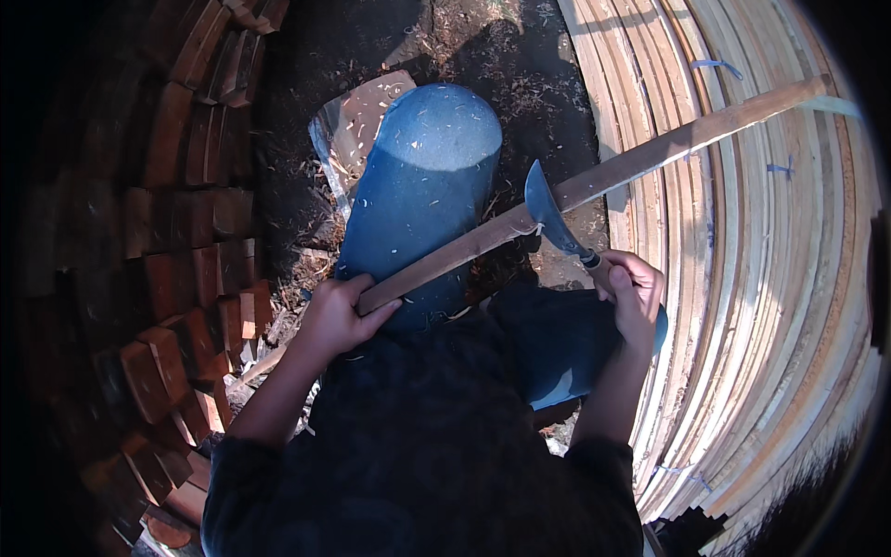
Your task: The person sits on the ground and uses a curved knife to shave a long wooden plank resting on their legs. They repeatedly draw the knife along the plank to remove thin strips of wood.
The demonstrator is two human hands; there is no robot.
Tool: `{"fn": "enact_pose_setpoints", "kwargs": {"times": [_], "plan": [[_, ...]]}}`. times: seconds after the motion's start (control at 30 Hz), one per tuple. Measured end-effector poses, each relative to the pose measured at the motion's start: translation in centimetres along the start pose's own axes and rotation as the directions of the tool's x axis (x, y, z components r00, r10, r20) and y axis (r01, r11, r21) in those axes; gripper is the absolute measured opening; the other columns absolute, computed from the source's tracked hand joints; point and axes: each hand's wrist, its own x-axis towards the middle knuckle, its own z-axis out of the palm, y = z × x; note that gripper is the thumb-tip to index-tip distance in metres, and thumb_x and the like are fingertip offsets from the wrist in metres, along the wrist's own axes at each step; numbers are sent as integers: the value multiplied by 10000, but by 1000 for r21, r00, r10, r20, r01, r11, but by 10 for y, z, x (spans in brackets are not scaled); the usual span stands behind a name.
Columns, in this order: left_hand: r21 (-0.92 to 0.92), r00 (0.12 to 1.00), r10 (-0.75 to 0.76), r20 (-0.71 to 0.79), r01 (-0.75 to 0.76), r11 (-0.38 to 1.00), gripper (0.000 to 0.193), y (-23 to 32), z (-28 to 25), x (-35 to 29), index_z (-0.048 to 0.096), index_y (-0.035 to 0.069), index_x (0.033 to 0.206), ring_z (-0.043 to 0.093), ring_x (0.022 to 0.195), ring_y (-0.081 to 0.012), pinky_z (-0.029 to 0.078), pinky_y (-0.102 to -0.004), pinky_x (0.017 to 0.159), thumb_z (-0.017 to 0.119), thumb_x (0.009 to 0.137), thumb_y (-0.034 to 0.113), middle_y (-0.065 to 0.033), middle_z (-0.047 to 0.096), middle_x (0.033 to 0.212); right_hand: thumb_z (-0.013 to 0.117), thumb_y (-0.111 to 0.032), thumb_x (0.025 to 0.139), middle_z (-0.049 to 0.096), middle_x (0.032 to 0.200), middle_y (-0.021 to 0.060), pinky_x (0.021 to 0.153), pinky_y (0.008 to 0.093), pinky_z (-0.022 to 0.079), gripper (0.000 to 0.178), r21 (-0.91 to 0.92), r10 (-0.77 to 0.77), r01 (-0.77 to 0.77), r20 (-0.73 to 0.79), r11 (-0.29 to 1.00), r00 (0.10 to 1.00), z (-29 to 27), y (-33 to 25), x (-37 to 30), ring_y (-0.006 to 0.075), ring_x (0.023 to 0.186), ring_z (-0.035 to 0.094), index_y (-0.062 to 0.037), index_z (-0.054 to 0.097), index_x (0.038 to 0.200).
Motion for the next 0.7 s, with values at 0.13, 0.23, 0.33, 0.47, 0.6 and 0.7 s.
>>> {"fn": "enact_pose_setpoints", "kwargs": {"times": [0.13,0.23,0.33,0.47,0.6,0.7], "plan": [[-35,1000,-10,10,10,999,332,1,-3,3,630,5,750,618,533,-333,489,-386,532,741,742,318,-173,566,542,577,-416,914,551,639,29,444,203,328,491,298,144,-158,68,941,987,24,30,-9,78,519,476,57,622,1038],[-31,1000,-21,5,22,999,331,-3,-1,1,629,7,748,618,538,-334,487,-387,529,740,743,319,-175,564,542,528,-425,937,555,681,52,420,201,288,491,545,175,-280,238,790,955,37,47,-15,78,476,433,47,605,1051],[-47,1000,4,-15,-4,999,332,-2,-2,2,631,12,749,617,544,-338,484,-390,527,735,746,327,-177,568,552,487,-384,963,521,615,53,434,226,297,445,707,131,-299,284,641,950,56,55,-17,88,445,406,45,595,1009],[-33,1000,-1,12,2,999,329,-2,-2,2,637,9,756,618,559,-343,487,-389,537,734,748,323,-181,577,573,429,-375,986,465,538,42,447,249,298,442,789,113,-199,164,581,980,58,47,-21,88,408,357,40,580,957],[-27,999,24,-26,-25,999,323,-1,-1,2,640,9,760,621,571,-345,491,-389,547,734,748,318,-184,579,578,379,-398,1000,429,510,13,436,239,280,483,657,118,18,-162,754,980,43,25,-10,71,410,322,42,577,997],[-58,1000,-3,-16,2,998,326,-2,0,1,641,9,761,616,560,-347,492,-392,546,733,750,321,-183,576,570,489,-382,968,510,631,12,446,199,300,457,224,134,-150,85,963,987,38,22,-16,61,495,438,44,606,1081]]}}
